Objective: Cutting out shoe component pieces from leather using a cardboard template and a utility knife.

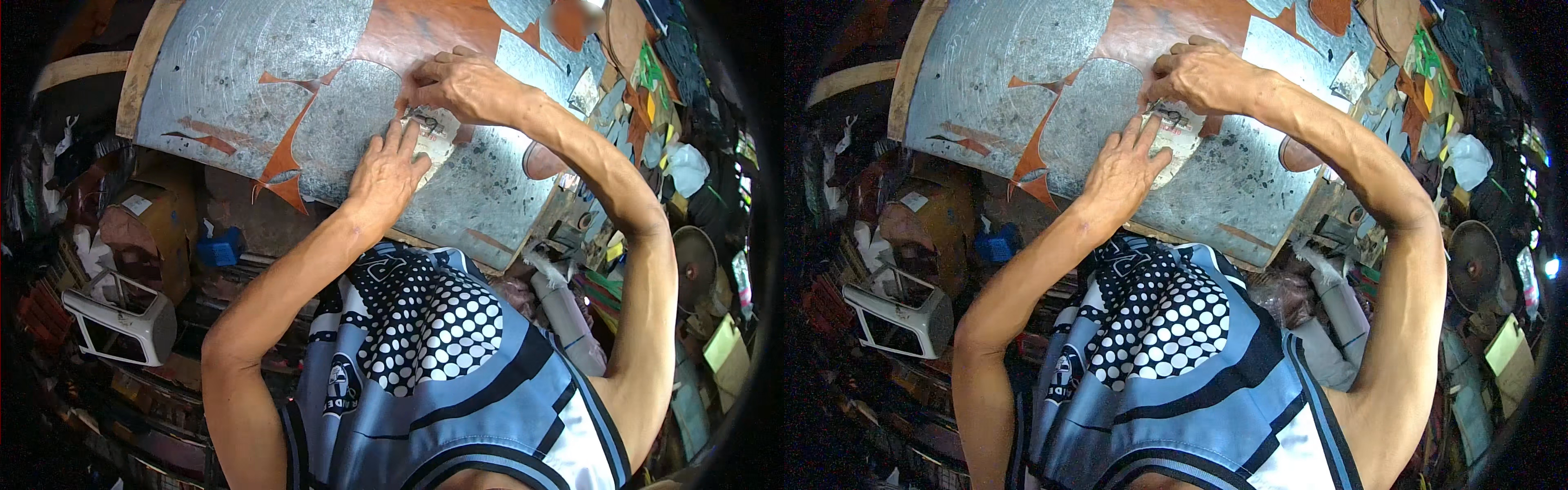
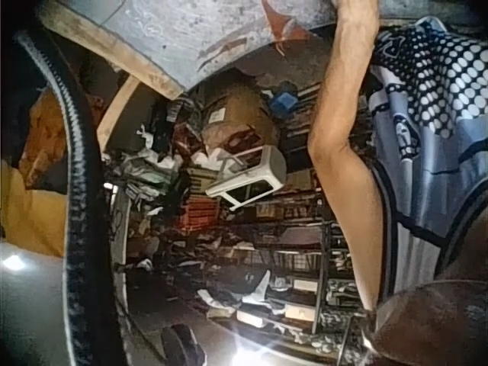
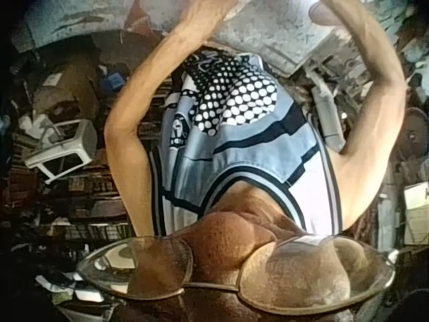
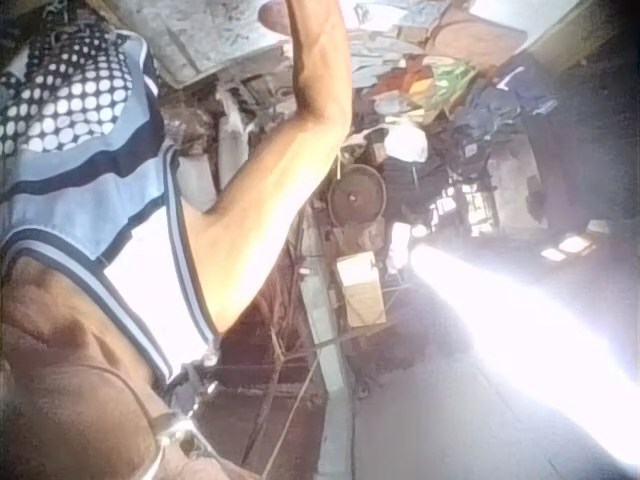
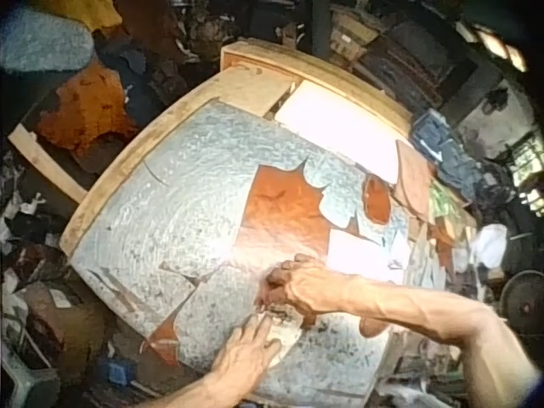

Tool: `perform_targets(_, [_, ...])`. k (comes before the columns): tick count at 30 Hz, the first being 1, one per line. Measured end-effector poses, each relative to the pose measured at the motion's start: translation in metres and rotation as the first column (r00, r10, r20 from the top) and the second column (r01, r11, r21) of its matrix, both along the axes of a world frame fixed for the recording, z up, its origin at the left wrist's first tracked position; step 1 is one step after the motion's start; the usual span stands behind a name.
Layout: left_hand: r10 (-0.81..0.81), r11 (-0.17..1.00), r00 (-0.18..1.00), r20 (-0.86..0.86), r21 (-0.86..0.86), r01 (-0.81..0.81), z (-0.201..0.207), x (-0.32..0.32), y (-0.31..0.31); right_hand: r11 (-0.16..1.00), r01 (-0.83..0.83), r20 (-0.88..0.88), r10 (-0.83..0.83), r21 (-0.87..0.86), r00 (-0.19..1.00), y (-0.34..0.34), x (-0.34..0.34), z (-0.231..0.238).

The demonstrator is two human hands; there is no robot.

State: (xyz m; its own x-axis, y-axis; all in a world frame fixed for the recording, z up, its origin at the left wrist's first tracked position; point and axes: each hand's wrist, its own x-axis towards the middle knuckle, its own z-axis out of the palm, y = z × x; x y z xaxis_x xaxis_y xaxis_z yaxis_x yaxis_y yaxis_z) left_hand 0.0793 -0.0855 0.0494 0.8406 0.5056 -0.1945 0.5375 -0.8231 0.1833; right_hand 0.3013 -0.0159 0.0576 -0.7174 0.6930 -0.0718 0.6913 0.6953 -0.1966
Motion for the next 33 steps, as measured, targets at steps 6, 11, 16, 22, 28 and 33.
perform_targets(6, [-0.01,1.0,1.0,-0.02,0.004,0.01,0.0,-0.002,0.002,0.999,-0.052,0.008,0.052,0.011,0.999,0.011,-0.004,-0.003])
perform_targets(11, [-0.01,1.0,1.0,-0.023,-0.028,0.01,0.002,0.001,0.003,0.996,-0.075,0.047,0.073,0.055,0.996,0.02,0.007,-0.009])
perform_targets(16, [0.002,0.999,1.0,0.002,-0.038,-0.002,0.002,0.001,0.004,0.999,-0.048,0.049,0.047,0.007,0.998,0.018,0.007,-0.007])
perform_targets(22, [-0.005,0.998,1.0,-0.009,-0.064,0.004,0.006,0.001,0.005,0.996,0.044,0.148,-0.033,-0.074,0.988,0.017,0.008,0.003])
perform_targets(28, [0.015,0.997,1.0,0.01,-0.076,-0.015,0.002,0.001,0.005,0.993,0.071,0.064,-0.065,-0.092,0.996,0.016,0.013,0.005])
perform_targets(33, [0.014,0.998,1.0,0.009,-0.068,-0.013,0.003,0.002,0.005,0.992,0.069,0.044,-0.065,-0.106,0.997,0.016,0.021,0.007])
